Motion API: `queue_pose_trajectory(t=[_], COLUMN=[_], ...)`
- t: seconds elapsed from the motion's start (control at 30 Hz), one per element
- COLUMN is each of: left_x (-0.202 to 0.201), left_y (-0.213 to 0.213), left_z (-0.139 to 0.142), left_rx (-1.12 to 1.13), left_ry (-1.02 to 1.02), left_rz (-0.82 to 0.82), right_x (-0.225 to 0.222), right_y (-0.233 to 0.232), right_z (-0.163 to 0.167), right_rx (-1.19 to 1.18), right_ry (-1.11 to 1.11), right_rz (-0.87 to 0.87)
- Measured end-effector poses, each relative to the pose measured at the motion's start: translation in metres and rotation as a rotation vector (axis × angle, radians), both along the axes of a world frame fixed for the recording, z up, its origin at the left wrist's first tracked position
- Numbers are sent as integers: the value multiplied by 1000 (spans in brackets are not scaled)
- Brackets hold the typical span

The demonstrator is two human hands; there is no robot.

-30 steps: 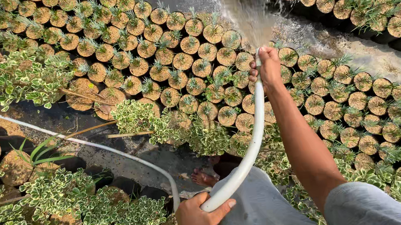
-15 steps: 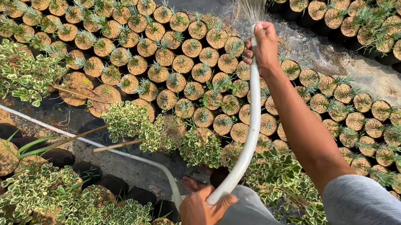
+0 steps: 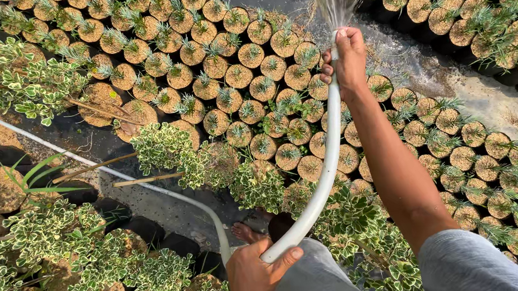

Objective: The person waters rows of potted plants using a white hose. They move along the rows, spraying water over the plants in a nursery setting.

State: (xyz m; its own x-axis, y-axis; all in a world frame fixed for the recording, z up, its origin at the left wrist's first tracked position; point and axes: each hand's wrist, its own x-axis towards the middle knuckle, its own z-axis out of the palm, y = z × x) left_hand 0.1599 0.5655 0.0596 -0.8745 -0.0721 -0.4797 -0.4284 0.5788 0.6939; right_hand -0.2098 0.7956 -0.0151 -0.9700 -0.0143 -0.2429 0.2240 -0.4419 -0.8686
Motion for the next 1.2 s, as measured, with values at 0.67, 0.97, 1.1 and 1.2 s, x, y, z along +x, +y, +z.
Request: queue_pose_trajectory(t=[0.67,0.97,1.1,1.2], left_x=[34,45,46,47], left_y=[13,26,29,30], left_z=[-21,-22,-18,-15], left_rx=[-88,-72,-39,-19], left_ry=[-181,-164,-252,-218], left_rz=[22,45,101,139], right_x=[38,48,45,41], right_y=[2,-7,-19,-31], right_z=[-22,-33,-40,-42], right_rx=[-11,36,68,32], right_ry=[7,2,11,-12], right_rz=[93,158,214,229])
